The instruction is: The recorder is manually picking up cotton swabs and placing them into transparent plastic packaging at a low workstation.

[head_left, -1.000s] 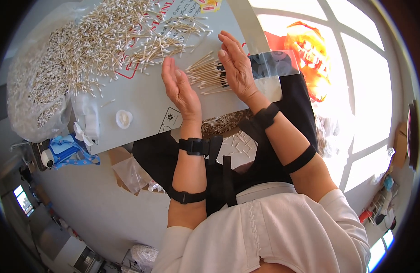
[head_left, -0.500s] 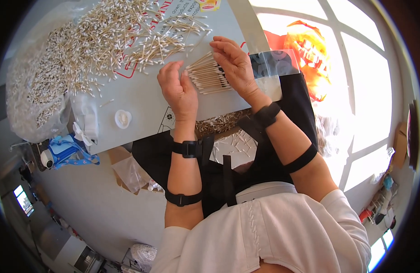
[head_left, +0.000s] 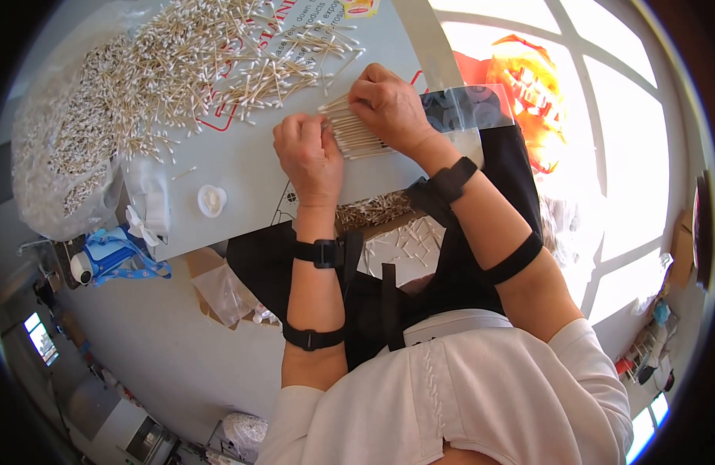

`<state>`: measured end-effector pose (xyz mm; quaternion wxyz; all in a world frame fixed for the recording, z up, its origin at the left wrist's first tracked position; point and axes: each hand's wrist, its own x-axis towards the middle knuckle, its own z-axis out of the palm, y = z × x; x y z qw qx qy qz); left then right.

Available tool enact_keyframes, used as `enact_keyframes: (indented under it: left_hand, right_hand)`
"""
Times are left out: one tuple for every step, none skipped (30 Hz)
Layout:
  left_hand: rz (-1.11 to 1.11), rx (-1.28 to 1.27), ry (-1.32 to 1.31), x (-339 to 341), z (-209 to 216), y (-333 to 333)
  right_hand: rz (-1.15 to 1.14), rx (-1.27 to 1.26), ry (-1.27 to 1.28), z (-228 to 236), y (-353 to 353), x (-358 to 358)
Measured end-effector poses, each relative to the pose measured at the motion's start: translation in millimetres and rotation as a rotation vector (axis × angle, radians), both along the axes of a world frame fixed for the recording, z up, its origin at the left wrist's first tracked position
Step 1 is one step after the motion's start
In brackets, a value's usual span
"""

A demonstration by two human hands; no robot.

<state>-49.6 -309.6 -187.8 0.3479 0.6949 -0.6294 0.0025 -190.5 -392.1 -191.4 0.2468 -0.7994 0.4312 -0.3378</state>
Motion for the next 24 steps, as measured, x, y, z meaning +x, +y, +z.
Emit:
enact_keyframes:
  left_hand:
    - [0.022,-0.029,0.016,-2,1,-1]
    - [0.043,-0.058,0.031,-3,3,-2]
    - [0.043,-0.057,0.03,-2,3,-2]
    - [0.026,-0.032,0.025,0,2,-2]
    - [0.009,-0.007,0.019,2,1,-1]
    - [0.01,-0.007,0.018,2,0,-2]
    - [0.008,-0.012,0.02,3,0,-2]
    - [0.007,-0.016,0.022,3,-1,-3]
    - [0.006,-0.017,0.021,4,-1,-3]
    - [0.002,-0.008,0.015,4,-1,-3]
    - [-0.003,0.0,0.009,4,-2,-3]
    - [-0.004,0.0,0.008,4,-2,-4]
    - [0.005,-0.001,-0.011,4,-1,-4]
    - [0.013,-0.002,-0.03,4,-1,-4]
    - [0.013,-0.002,-0.03,4,0,-4]
    - [0.005,0.012,-0.037,4,0,-4]
    - [-0.002,0.027,-0.044,5,0,-4]
    - [-0.003,0.026,-0.044,5,0,-4]
    - [-0.006,0.005,-0.035,5,0,-5]
    - [-0.01,-0.016,-0.026,6,0,-6]
    - [-0.011,-0.017,-0.026,6,0,-7]
    - [-0.005,-0.018,0.005,5,1,-8]
    - [0.0,-0.018,0.035,5,1,-10]
    - [0.0,-0.018,0.035,5,2,-11]
  right_hand:
    - [0.023,-0.009,-0.012,0,0,-1]
    - [0.046,-0.018,-0.023,0,0,-3]
    - [0.046,-0.017,-0.024,0,0,-4]
    - [0.065,-0.006,-0.032,0,0,-5]
    - [0.084,0.005,-0.041,1,1,-6]
    - [0.085,0.005,-0.041,1,1,-6]
    - [0.087,-0.019,-0.041,0,0,-6]
    - [0.089,-0.043,-0.042,-1,0,-6]
    - [0.088,-0.044,-0.042,-2,-1,-5]
    - [0.091,-0.118,0.046,-2,-3,-3]
    - [0.094,-0.193,0.134,-2,-3,-2]
    - [0.093,-0.193,0.133,-1,-3,-1]
    - [0.105,-0.14,0.173,1,-3,-1]
    - [0.117,-0.087,0.212,3,-4,-1]
    - [0.117,-0.087,0.212,5,-5,0]
    - [0.098,-0.038,0.215,6,-6,0]
    - [0.078,0.012,0.217,7,-7,1]
    - [0.078,0.011,0.217,7,-8,0]
    - [0.079,0.015,0.195,6,-8,-2]
    - [0.08,0.02,0.173,6,-9,-4]
    - [0.08,0.019,0.173,5,-10,-5]
    - [0.081,0.021,0.143,5,-10,-5]
    - [0.081,0.023,0.114,5,-11,-6]
    - [0.081,0.024,0.114,5,-10,-6]
